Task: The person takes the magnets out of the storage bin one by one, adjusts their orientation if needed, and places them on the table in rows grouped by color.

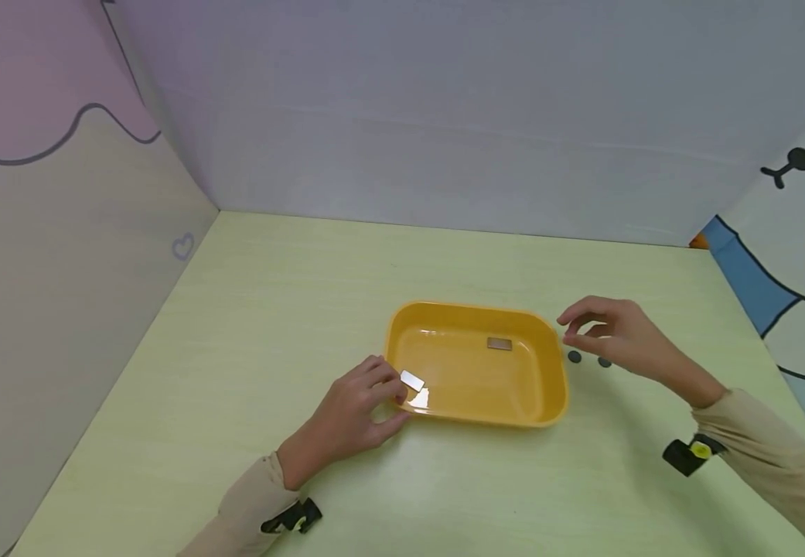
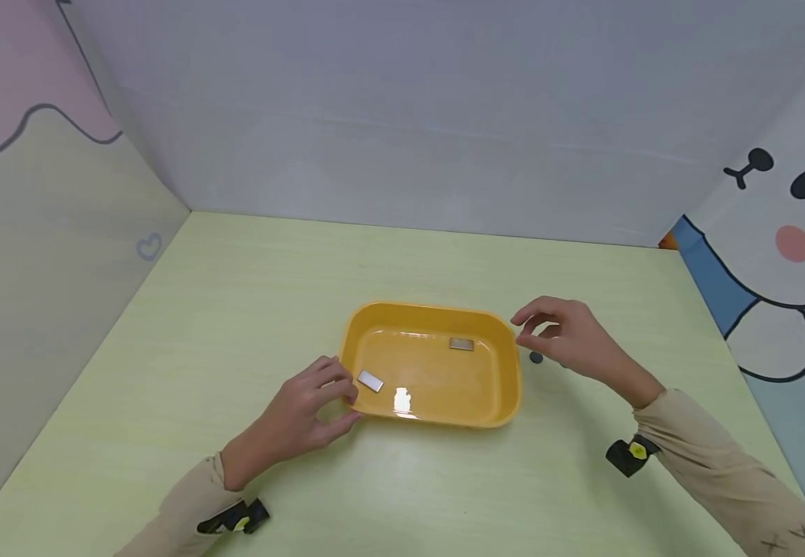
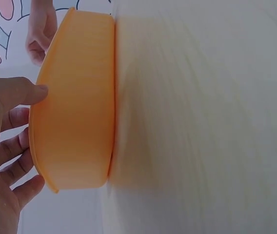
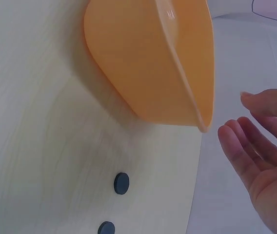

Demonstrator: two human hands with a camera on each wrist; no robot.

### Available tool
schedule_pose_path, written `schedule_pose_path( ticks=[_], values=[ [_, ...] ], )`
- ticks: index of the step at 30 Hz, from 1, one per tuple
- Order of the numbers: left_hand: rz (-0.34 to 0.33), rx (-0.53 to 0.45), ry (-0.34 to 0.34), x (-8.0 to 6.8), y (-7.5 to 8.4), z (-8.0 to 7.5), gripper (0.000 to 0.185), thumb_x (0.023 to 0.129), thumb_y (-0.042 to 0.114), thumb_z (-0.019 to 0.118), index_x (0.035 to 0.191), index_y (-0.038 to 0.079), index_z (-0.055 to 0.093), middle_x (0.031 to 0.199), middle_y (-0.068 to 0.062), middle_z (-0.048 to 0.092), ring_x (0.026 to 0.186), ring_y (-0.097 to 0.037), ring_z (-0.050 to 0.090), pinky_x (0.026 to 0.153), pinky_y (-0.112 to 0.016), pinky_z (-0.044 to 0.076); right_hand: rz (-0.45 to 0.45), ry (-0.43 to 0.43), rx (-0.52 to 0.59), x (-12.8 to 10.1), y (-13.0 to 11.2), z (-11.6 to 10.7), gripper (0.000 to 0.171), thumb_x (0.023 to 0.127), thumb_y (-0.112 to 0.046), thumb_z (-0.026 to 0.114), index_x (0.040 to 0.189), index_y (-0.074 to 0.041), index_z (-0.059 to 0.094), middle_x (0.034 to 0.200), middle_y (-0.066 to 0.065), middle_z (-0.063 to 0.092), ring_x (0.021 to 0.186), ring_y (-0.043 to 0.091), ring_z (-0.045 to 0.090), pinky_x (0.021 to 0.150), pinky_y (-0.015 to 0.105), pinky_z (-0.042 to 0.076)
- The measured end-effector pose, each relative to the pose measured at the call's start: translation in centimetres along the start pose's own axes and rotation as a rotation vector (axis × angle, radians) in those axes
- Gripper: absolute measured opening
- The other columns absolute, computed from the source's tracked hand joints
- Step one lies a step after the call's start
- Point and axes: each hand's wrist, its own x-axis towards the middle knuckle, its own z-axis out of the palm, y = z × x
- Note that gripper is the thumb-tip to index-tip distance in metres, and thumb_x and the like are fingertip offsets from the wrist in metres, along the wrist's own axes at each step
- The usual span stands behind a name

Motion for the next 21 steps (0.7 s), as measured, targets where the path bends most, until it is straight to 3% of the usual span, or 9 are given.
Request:
schedule_pose_path(
  ticks=[21],
  values=[
    [-0.008, -0.013, -0.007, -0.1, -0.1, 0.1, 0.023, 0.073, 0.021, 0.079, 0.082, 0.016, 0.059, 0.089, 0.005, 0.056, 0.089, -0.013, 0.049, 0.082, -0.028, 0.046, -0.057, -0.090, -0.062, 2.0, -0.8, 1.3, 0.023, 0.079, -0.002, 0.073, 0.100, -0.003, 0.066, 0.097, 0.009, 0.065, 0.083, 0.016, 0.059, 0.069, 0.024, 0.053]
  ],
)
